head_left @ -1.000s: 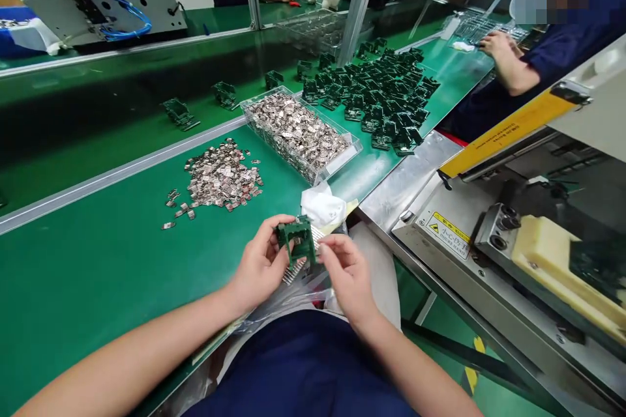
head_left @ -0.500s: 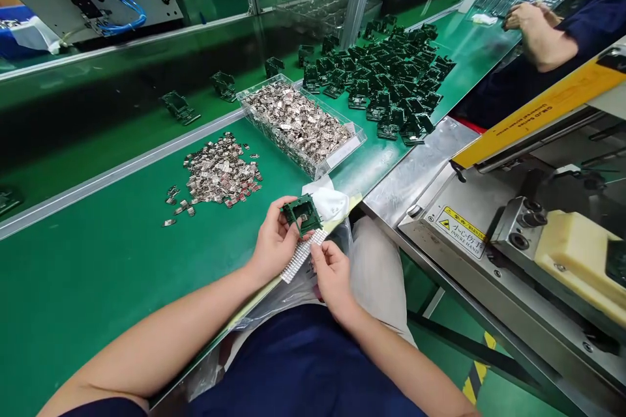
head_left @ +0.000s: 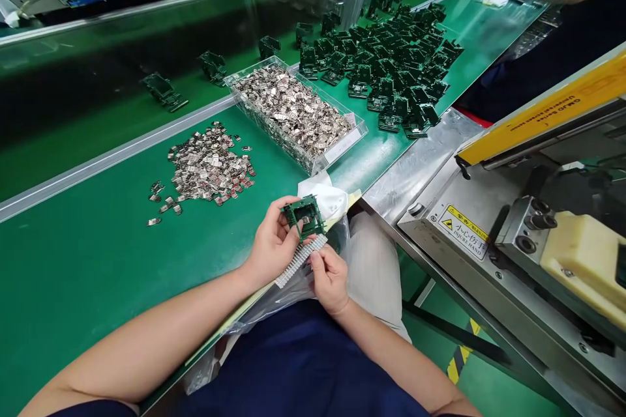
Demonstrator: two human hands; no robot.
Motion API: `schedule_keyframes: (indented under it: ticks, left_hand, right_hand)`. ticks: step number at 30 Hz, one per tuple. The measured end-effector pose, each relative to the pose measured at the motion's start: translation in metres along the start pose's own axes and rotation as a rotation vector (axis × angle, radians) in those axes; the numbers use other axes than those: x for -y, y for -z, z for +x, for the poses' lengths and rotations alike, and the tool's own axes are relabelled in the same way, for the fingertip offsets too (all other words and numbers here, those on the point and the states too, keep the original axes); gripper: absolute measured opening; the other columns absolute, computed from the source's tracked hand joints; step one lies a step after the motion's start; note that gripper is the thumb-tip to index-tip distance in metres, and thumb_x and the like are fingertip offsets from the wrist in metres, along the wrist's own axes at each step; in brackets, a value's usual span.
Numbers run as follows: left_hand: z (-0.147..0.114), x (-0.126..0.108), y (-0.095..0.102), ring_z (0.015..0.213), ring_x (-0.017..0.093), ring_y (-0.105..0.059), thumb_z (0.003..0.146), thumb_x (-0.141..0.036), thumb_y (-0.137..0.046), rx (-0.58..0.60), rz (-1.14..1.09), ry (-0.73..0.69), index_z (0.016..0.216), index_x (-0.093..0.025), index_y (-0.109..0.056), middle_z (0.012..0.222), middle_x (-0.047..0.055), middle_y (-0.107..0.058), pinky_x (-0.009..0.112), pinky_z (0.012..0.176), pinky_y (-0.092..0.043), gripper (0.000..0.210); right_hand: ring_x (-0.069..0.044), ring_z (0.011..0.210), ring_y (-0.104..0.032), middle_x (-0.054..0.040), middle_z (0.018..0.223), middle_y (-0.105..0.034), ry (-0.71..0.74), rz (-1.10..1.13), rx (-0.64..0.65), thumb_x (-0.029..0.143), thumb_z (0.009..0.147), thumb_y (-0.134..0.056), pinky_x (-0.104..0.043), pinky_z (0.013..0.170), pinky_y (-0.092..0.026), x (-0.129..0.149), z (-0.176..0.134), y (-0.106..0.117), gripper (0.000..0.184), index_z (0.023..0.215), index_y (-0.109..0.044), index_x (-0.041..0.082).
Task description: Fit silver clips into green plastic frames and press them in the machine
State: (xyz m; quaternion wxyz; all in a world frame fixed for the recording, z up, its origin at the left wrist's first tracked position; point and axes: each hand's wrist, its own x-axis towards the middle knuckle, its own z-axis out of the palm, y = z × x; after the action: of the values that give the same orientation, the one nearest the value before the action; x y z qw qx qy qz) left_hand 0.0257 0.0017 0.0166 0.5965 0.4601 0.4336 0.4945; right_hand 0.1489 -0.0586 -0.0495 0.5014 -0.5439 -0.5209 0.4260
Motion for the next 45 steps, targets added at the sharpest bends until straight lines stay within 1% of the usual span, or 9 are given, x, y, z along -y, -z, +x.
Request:
schedule_keyframes:
  ticks: [6,12,15,18,21,25,30,37,45]
  left_hand:
    - [0.000,0.002,0.000,0.077,0.013,-0.065,0.084,-0.037,-0.067,-0.001,-0.018,-0.005,0.116,-0.022,-0.044,0.098,0.003,-0.060,0.024,0.066,-0.059,0.042]
    - [0.000,0.003,0.002,0.082,0.015,-0.066,0.085,-0.039,-0.065,-0.006,-0.054,0.020,0.118,-0.024,-0.043,0.096,0.003,-0.059,0.023,0.063,-0.059,0.043]
    - [0.000,0.006,0.003,0.081,0.015,-0.064,0.087,-0.038,-0.062,0.024,-0.064,-0.004,0.120,-0.024,-0.043,0.097,0.004,-0.060,0.026,0.067,-0.060,0.041]
    - [-0.001,0.007,0.005,0.075,0.013,-0.062,0.090,-0.036,-0.059,0.050,-0.015,-0.049,0.122,-0.024,-0.042,0.090,0.002,-0.060,0.027,0.069,-0.059,0.038]
    - [-0.003,0.008,0.006,0.072,0.012,-0.059,0.091,-0.033,-0.057,0.040,0.075,-0.083,0.123,-0.023,-0.044,0.087,0.001,-0.059,0.025,0.068,-0.055,0.036]
    - [-0.005,0.009,0.009,0.075,0.014,-0.058,0.093,-0.030,-0.052,0.044,0.154,-0.125,0.125,-0.022,-0.043,0.089,0.002,-0.060,0.026,0.069,-0.052,0.034]
    - [-0.005,0.006,0.010,0.079,0.015,-0.061,0.094,-0.026,-0.048,0.083,0.206,-0.173,0.126,-0.024,-0.043,0.096,0.004,-0.065,0.026,0.070,-0.051,0.032]
    - [-0.008,0.006,0.010,0.073,0.014,-0.061,0.095,-0.027,-0.047,0.112,0.206,-0.179,0.128,-0.024,-0.042,0.094,0.004,-0.065,0.026,0.066,-0.049,0.033]
    - [-0.008,0.012,0.016,0.074,0.014,-0.056,0.094,-0.033,-0.050,0.118,0.244,-0.203,0.126,-0.023,-0.045,0.087,0.003,-0.059,0.026,0.070,-0.048,0.034]
  right_hand:
    - [-0.018,0.063,-0.053,-0.0033,0.065,-0.056,-0.031,-0.111,0.138,0.043,0.094,-0.041,-0.030,0.063,-0.044,-0.011,0.002,0.003,0.041,0.063,-0.055,0.021]
    - [-0.016,0.048,-0.055,-0.0006,0.053,-0.060,-0.139,-0.237,0.322,0.030,0.083,-0.060,-0.026,0.049,-0.041,-0.008,0.005,0.030,0.026,0.060,-0.064,0.020]
    - [-0.016,0.052,-0.058,-0.0010,0.060,-0.065,-0.108,-0.238,0.229,0.030,0.085,-0.063,-0.025,0.051,-0.044,0.023,0.010,0.045,0.019,0.070,-0.069,0.020]
    - [-0.016,0.060,-0.060,-0.0009,0.070,-0.067,0.038,-0.201,0.105,0.026,0.089,-0.061,-0.025,0.059,-0.048,0.058,0.022,0.050,0.013,0.082,-0.071,0.020]
    - [-0.015,0.068,-0.060,-0.0013,0.077,-0.066,0.182,-0.169,0.085,0.019,0.092,-0.056,-0.025,0.064,-0.048,0.078,0.037,0.042,0.015,0.090,-0.070,0.021]
    - [-0.016,0.073,-0.058,-0.0023,0.080,-0.060,0.282,-0.176,0.020,0.014,0.087,-0.058,-0.026,0.064,-0.047,0.080,0.050,0.023,0.016,0.088,-0.072,0.021]
    - [-0.017,0.069,-0.055,-0.0016,0.074,-0.056,0.236,-0.251,-0.025,0.021,0.085,-0.062,-0.026,0.060,-0.043,0.076,0.053,0.010,0.011,0.078,-0.070,0.020]
    - [-0.015,0.060,-0.047,0.0008,0.065,-0.050,0.155,-0.274,-0.031,0.029,0.083,-0.063,-0.025,0.054,-0.036,0.080,0.058,0.013,0.027,0.060,-0.052,0.020]
    - [-0.013,0.057,-0.044,0.0043,0.065,-0.046,-0.136,0.163,-0.034,0.039,0.070,-0.078,-0.025,0.053,-0.040,0.071,0.059,0.016,0.035,0.073,-0.048,0.021]
